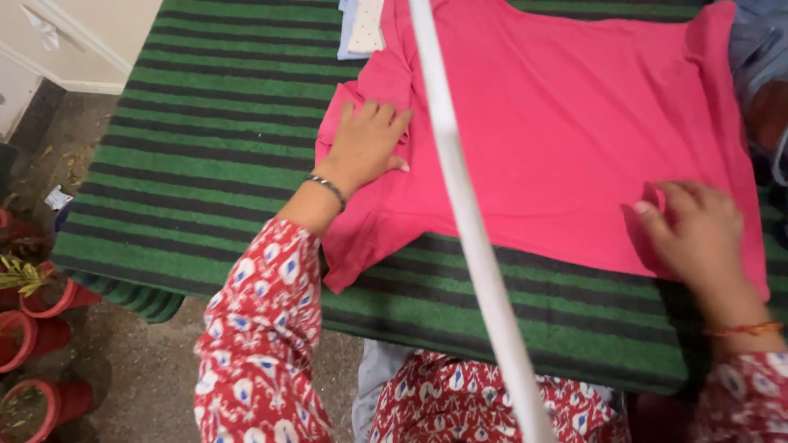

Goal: The person folds several shirts one by one on a green striped table. They smooth and fold a white dotted shirt, a pink t-shirt, a striped button-down, and a black t-shirt, stacking each neatly after folding.

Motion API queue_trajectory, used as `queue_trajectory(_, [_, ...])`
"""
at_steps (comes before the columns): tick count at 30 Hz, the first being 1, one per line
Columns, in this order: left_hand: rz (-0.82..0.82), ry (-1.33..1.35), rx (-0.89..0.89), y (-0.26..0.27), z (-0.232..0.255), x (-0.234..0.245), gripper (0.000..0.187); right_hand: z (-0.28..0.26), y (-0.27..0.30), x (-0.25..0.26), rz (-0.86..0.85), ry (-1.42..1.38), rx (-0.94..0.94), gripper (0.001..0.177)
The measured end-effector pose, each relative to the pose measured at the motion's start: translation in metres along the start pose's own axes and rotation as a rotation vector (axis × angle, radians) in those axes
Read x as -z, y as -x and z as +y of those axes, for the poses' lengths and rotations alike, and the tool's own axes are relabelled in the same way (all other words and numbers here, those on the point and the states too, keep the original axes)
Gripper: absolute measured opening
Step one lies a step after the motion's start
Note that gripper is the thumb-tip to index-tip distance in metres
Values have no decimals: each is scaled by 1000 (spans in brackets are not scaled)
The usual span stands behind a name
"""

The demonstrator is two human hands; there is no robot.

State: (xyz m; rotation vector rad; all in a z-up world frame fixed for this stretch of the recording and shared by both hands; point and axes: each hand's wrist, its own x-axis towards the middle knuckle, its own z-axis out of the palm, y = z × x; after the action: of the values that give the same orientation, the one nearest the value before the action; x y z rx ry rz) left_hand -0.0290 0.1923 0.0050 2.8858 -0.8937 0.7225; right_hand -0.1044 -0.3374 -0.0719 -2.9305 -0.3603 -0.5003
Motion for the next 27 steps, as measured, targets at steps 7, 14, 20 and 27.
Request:
queue_trajectory(7, [87, 2, 502, -22, -97, -30, 7, -20, 4, -12, 61, 61, -10, 46])
queue_trajectory(14, [277, -160, 1056, 30, -127, -30, 49, -22, 5, -10, 32, 77, -13, 48])
queue_trajectory(20, [-143, 269, 1172, 76, -48, -16, 62, -31, 0, -2, -4, 19, -42, 53])
queue_trajectory(27, [56, 920, 1141, 104, -8, -8, 29, -35, -3, 4, -31, -9, -39, 55])
